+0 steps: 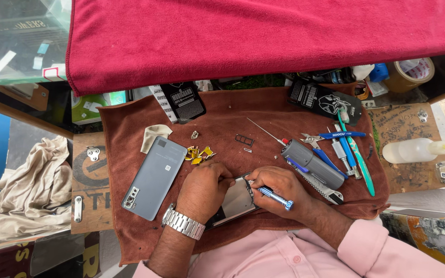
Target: The person uses a power screwdriver to remove screws from the internal frame of a disassembled smartphone. They then switch to a manual screwdriver to continue removing screws from the device's chassis. The back cover of the phone is placed on the workbench nearby.
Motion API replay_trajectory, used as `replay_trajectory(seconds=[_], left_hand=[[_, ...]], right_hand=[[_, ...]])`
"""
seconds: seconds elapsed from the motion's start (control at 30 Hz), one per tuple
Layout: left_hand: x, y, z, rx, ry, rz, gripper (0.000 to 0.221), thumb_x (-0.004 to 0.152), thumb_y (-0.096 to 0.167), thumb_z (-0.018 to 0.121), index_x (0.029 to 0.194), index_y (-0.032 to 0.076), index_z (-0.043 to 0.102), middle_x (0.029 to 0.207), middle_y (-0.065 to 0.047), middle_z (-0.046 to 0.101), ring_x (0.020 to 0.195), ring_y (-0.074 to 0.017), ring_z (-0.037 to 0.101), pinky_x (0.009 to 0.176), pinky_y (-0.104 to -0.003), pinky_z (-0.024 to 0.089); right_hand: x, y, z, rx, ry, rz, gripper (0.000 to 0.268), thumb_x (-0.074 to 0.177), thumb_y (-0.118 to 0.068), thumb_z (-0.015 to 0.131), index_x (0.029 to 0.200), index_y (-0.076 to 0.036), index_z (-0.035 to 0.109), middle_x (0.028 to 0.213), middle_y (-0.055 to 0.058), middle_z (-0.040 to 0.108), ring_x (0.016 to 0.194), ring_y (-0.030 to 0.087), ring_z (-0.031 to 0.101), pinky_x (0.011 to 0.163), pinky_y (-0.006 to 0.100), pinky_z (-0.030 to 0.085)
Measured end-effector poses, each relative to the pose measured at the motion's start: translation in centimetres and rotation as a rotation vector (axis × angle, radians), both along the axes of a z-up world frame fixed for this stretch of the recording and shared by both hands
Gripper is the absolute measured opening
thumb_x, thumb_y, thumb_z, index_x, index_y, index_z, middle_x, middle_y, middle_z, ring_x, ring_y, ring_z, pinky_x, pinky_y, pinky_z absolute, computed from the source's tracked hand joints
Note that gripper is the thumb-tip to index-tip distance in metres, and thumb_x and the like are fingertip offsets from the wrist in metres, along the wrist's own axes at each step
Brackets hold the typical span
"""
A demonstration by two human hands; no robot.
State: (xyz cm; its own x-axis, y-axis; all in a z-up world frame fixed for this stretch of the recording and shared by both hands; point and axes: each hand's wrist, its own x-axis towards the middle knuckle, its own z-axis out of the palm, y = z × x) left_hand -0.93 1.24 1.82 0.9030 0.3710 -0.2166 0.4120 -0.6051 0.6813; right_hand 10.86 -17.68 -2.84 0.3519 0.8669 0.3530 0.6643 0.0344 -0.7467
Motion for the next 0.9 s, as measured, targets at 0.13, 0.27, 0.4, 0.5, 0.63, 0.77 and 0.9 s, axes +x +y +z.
replay_trajectory(seconds=[0.13,0.27,0.4,0.5,0.63,0.77,0.9], left_hand=[[0.1,0.1,-0.1,-0.004,0.015,-0.007,0.009,0.083,0.019,0.077,0.083,0.01,0.075,0.094,-0.005,0.073,0.084,-0.0241,0.072,0.076,-0.038,0.058],[0.1,0.0,-0.2,-0.008,0.007,-0.004,0.007,0.083,0.018,0.076,0.083,0.011,0.076,0.094,-0.005,0.073,0.084,-0.0246,0.073,0.077,-0.039,0.058],[0.1,-0.1,-0.4,0.032,0.011,-0.018,0.01,0.083,0.02,0.076,0.085,0.01,0.075,0.096,-0.005,0.072,0.085,-0.0257,0.072,0.076,-0.039,0.058],[-0.1,-0.2,-0.4,0.039,-0.023,-0.026,0.01,0.084,0.021,0.076,0.086,0.011,0.076,0.096,-0.005,0.073,0.085,-0.0256,0.072,0.077,-0.039,0.058],[0.0,-0.5,0.2,0.051,-0.014,-0.005,0.01,0.085,0.023,0.075,0.088,0.013,0.078,0.098,-0.003,0.073,0.084,-0.0254,0.073,0.076,-0.04,0.058],[0.6,-0.9,0.7,0.094,0.048,-0.022,0.011,0.086,0.025,0.072,0.091,0.017,0.078,0.101,-0.002,0.072,0.085,-0.027,0.072,0.074,-0.042,0.058],[1.4,-1.0,0.3,0.247,0.079,-0.169,0.01,0.088,0.018,0.068,0.091,0.014,0.077,0.101,-0.008,0.071,0.087,-0.0306,0.071,0.074,-0.044,0.058]], right_hand=[[0.4,0.2,0.3,-0.017,-0.034,0.044,0.019,0.076,-0.001,0.074,0.09,-0.004,0.062,0.095,0.013,0.073,0.096,0.03,0.077,0.082,0.038,0.063],[0.4,0.4,0.5,0.002,-0.047,0.078,0.019,0.078,-0.001,0.074,0.092,-0.003,0.062,0.095,0.013,0.073,0.094,0.03,0.078,0.081,0.037,0.064],[0.2,0.5,0.8,0.013,-0.053,0.112,0.017,0.08,-0.001,0.074,0.091,-0.003,0.062,0.1,0.015,0.074,0.089,0.029,0.077,0.078,0.038,0.063],[0.4,0.2,0.7,0.018,0.015,0.114,0.018,0.082,-0.002,0.075,0.094,-0.003,0.062,0.101,0.016,0.075,0.092,0.028,0.076,0.079,0.037,0.062],[0.3,-0.2,0.0,-0.101,0.442,-0.064,0.012,0.085,-0.002,0.069,0.095,-0.001,0.064,0.109,0.017,0.076,0.075,0.017,0.076,0.064,0.031,0.064],[0.9,-0.5,-0.7,0.018,0.382,-0.091,0.011,0.089,-0.003,0.07,0.097,0.0,0.063,0.109,0.018,0.076,0.089,0.014,0.075,0.074,0.029,0.063],[1.0,-0.5,-0.8,0.012,0.397,-0.099,0.012,0.089,-0.004,0.071,0.096,0.0,0.063,0.107,0.017,0.076,0.089,0.014,0.076,0.076,0.029,0.062]])
